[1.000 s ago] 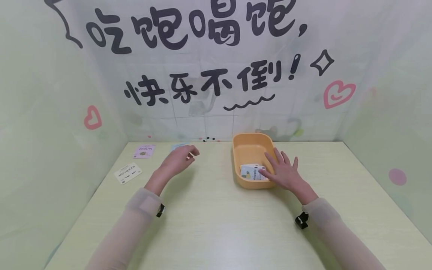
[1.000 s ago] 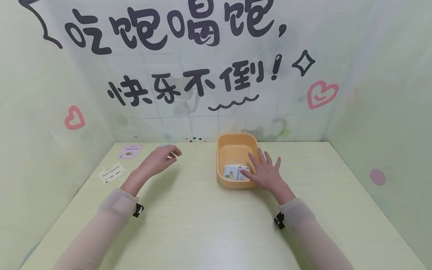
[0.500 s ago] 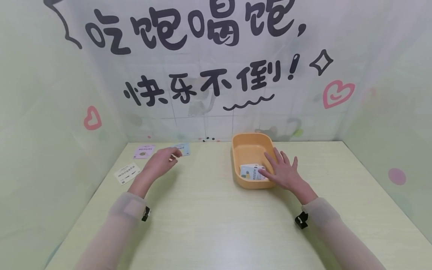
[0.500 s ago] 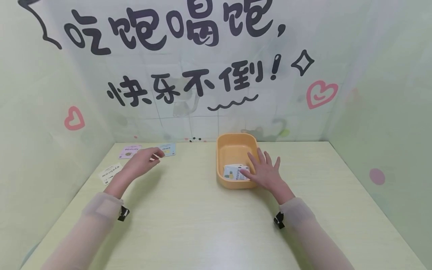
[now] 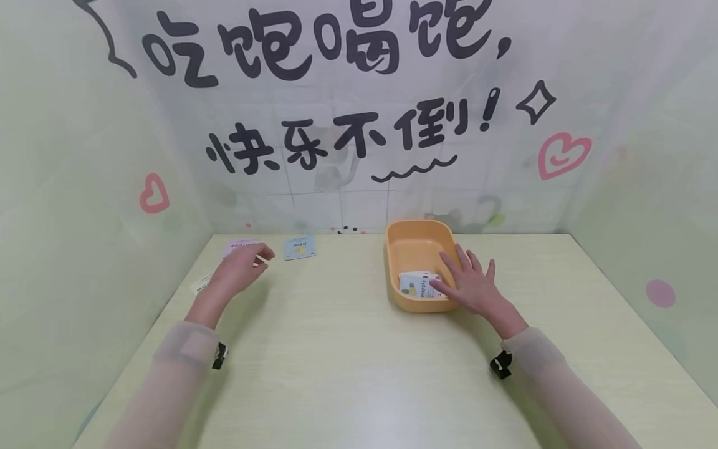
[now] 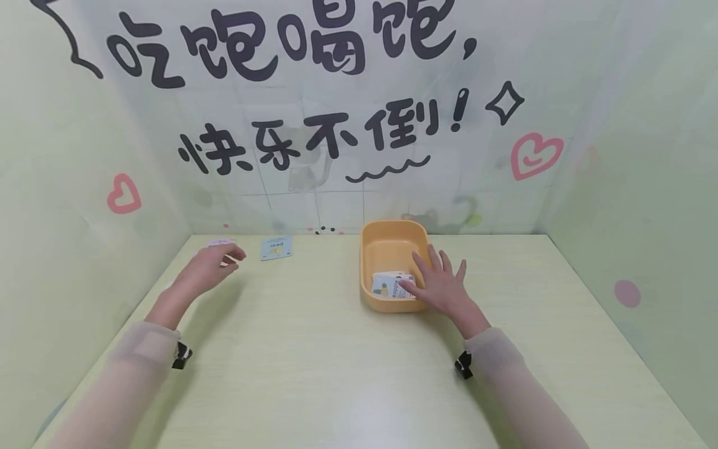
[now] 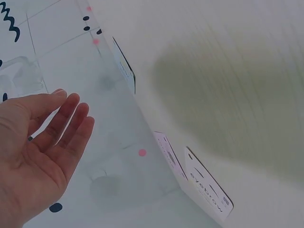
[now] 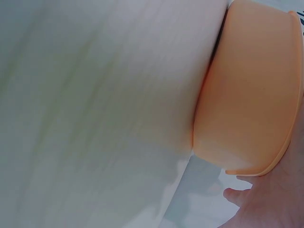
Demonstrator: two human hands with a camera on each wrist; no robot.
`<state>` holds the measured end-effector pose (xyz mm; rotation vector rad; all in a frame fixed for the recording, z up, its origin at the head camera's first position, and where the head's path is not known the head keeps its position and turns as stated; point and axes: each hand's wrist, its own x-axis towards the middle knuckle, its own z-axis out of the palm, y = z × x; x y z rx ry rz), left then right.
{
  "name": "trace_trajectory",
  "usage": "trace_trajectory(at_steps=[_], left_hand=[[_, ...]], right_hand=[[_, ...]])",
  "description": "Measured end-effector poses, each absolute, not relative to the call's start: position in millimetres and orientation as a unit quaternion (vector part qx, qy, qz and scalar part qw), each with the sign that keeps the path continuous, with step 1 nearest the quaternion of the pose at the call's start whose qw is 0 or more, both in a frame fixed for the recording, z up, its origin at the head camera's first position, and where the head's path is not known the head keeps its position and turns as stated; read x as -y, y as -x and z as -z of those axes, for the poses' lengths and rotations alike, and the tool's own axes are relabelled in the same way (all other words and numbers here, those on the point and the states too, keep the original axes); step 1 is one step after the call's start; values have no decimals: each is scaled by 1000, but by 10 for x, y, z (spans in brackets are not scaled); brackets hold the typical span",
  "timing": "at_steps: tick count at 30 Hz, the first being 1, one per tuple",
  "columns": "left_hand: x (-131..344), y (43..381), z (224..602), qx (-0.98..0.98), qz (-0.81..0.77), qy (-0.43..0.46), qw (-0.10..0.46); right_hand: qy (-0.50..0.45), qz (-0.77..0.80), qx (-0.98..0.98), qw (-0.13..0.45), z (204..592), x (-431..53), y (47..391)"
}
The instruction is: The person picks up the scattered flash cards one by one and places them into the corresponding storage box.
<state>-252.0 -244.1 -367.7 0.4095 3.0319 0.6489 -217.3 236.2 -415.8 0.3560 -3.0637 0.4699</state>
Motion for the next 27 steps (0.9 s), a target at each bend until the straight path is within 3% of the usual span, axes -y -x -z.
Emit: trace_trajectory(at_steps=[8, 27], left_hand=[[2672, 2504, 3686, -971, -203, -124, -5], [3137, 2475, 3704, -978, -191, -73, 31]], right_hand=[[-116, -156, 981, 11, 4150, -2362, 2171], [-112, -150, 982, 10, 4164, -2369, 2185]])
